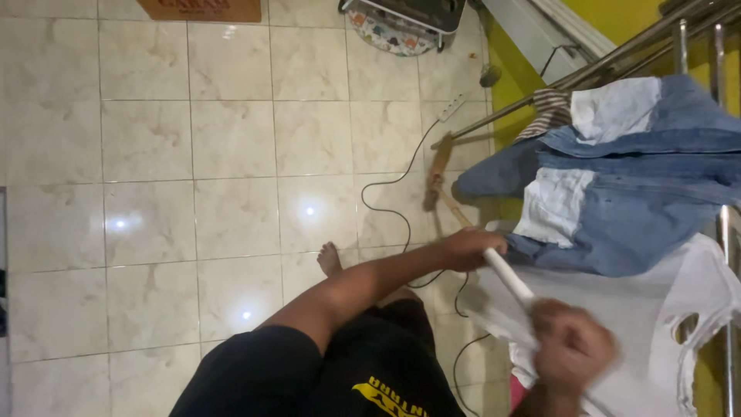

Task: The person sweeps a tiled floor with a traditional broom, gathering scattered debris into a pile. The person moves around the room to collect the dirt and then uses a dustpan to scoop the debris.

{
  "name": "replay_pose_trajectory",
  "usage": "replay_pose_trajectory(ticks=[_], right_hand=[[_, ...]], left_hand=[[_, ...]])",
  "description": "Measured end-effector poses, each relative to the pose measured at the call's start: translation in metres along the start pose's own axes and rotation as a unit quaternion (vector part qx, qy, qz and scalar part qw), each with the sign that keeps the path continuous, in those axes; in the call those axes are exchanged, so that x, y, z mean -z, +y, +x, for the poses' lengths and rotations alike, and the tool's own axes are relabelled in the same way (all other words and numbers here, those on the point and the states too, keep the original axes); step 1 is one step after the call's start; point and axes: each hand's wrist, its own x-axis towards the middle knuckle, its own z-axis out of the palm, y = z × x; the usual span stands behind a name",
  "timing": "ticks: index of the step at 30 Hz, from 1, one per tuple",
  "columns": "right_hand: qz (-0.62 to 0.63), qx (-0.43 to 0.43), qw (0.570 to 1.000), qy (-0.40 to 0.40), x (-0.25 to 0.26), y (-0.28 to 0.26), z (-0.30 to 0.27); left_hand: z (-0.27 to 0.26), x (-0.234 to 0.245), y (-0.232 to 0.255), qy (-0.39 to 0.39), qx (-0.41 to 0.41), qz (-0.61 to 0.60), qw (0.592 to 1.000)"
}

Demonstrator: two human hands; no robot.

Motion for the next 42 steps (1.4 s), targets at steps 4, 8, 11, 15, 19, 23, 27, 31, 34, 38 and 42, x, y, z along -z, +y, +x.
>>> replay_pose_trajectory(ticks=[4, 8, 11, 15, 19, 23, 27, 31, 34, 38, 42], right_hand=[[-0.045, -0.046, 0.994, -0.093, -0.08, 0.032, 0.002], [-0.001, -0.099, 0.989, -0.113, -0.122, 0.051, 0.003], [0.168, -0.135, 0.971, -0.104, -0.133, 0.054, 0.015], [0.281, -0.168, 0.941, -0.08, -0.157, 0.068, 0.043], [0.368, -0.212, 0.904, -0.044, -0.175, 0.092, 0.062], [0.372, -0.137, 0.918, -0.013, -0.157, 0.096, 0.089], [0.385, -0.063, 0.92, 0.029, -0.114, 0.076, 0.137], [0.352, 0.052, 0.934, 0.018, -0.08, 0.044, 0.175], [0.339, 0.116, 0.934, -0.015, -0.075, 0.028, 0.198], [0.201, 0.152, 0.967, -0.047, -0.089, 0.031, 0.225], [-0.066, 0.073, 0.989, -0.106, -0.134, 0.082, 0.252]], left_hand=[[-0.04, -0.003, -0.079, 0.014, 0.054, 0.049, 0.997], [-0.102, 0.042, -0.087, 0.025, 0.117, 0.048, 0.992], [-0.123, 0.092, -0.066, -0.098, 0.237, 0.106, 0.961], [-0.146, 0.153, -0.042, -0.074, 0.278, 0.144, 0.947], [-0.154, 0.19, -0.027, -0.069, 0.327, 0.153, 0.93], [-0.13, 0.196, -0.023, -0.005, 0.291, 0.097, 0.952], [-0.068, 0.198, -0.016, 0.001, 0.167, 0.111, 0.98], [0.007, 0.202, -0.002, 0.001, 0.131, 0.096, 0.987], [0.055, 0.204, -0.008, -0.002, 0.1, 0.131, 0.986], [0.106, 0.188, -0.051, 0.092, 0.045, 0.168, 0.981], [0.119, 0.186, -0.141, 0.12, 0.064, 0.167, 0.976]])
